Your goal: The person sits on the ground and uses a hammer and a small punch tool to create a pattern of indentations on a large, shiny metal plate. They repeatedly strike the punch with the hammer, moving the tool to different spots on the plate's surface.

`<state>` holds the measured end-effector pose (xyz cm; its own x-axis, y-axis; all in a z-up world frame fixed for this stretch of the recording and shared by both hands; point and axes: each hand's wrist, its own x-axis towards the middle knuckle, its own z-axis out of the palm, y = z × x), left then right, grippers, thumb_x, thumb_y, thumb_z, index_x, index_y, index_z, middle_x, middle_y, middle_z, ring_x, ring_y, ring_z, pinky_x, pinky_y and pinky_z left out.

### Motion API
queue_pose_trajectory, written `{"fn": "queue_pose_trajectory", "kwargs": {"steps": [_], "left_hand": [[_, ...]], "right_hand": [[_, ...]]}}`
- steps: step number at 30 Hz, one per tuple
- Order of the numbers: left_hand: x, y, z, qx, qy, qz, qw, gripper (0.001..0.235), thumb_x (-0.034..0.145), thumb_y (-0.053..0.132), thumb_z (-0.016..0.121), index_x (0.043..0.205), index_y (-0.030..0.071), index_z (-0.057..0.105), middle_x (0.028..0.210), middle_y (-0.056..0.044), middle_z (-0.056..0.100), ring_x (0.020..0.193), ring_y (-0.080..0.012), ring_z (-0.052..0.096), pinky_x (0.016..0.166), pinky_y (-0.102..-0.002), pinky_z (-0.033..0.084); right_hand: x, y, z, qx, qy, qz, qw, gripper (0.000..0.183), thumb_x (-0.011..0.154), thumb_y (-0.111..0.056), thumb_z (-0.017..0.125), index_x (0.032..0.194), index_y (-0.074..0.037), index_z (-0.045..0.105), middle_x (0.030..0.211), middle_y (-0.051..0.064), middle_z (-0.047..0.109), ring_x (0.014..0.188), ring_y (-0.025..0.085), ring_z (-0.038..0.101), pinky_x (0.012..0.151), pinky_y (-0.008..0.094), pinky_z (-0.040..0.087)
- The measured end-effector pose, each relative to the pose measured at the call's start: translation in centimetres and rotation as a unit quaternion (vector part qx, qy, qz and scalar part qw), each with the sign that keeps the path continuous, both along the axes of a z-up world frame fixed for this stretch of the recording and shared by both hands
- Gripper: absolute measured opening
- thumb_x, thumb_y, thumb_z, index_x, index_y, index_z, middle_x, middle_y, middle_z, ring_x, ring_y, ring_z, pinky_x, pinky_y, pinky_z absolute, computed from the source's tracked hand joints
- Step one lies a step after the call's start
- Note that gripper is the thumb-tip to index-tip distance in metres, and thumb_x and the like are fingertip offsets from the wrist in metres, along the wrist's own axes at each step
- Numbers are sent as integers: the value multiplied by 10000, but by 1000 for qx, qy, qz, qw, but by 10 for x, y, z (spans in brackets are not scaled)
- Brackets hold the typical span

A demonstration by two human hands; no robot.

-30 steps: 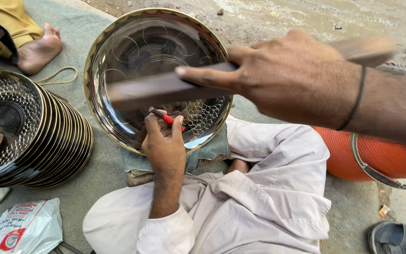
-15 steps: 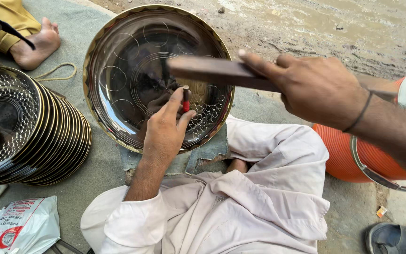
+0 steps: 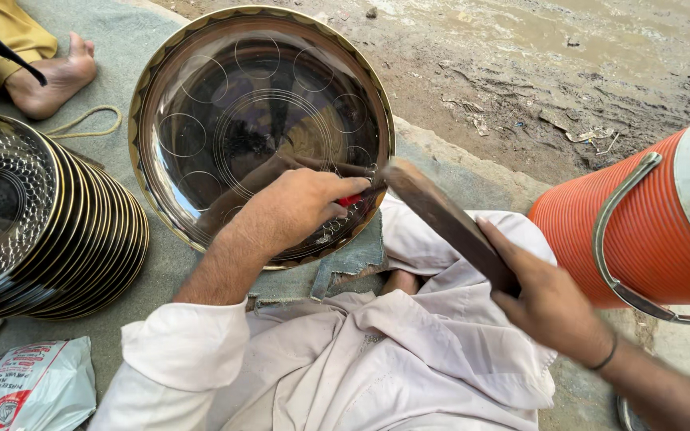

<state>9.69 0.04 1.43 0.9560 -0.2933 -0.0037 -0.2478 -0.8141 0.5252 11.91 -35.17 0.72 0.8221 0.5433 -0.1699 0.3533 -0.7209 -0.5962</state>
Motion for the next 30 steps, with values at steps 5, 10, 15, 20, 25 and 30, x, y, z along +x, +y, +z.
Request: {"fn": "queue_pose_trajectory", "kwargs": {"steps": [5,10,15,20,25,30], "left_hand": [[0,-4,2,45,45,7,998,471,894,195,710,1354,156,615,1130,-133,733,1079,-329,685,929,-449,542],[-16,1,-8,-41,-116,74,990,466,903,154,725,1344,63,608,1176,-177,726,1065,-354,697,913,-442,557],[-40,-11,-22,-108,-143,256,950,471,915,190,765,1337,57,603,1064,-173,750,940,-323,749,809,-419,598],[-51,-29,-35,-211,-103,418,878,372,926,181,767,1259,99,623,917,-69,774,812,-162,784,691,-312,648],[-61,-44,-42,-254,-117,513,812,312,932,177,781,1131,50,577,877,-73,761,800,-140,787,697,-301,655],[-64,-48,-46,-240,-139,516,810,368,932,165,792,1116,9,513,906,-104,753,830,-176,787,721,-310,646]], "right_hand": [[-2,-13,-29,-85,16,-4,996,1056,782,-110,773,1652,-285,201,963,150,712,891,275,759,845,400,612],[41,7,8,-141,-78,65,985,1031,815,-138,782,1665,-327,229,964,138,673,851,298,733,809,429,618],[79,54,70,-76,-171,198,962,999,809,-130,734,1655,-293,229,1061,171,645,848,334,713,749,435,600],[96,112,122,-233,-234,294,897,1024,805,-152,717,1663,-395,212,1013,108,675,748,321,702,642,456,595],[76,163,164,-443,-288,358,770,947,1010,-25,498,1707,-506,74,999,61,642,671,210,715,541,378,625],[67,162,164,-347,-351,395,775,914,964,-76,554,1698,-409,123,961,65,653,699,237,692,523,397,575]]}}
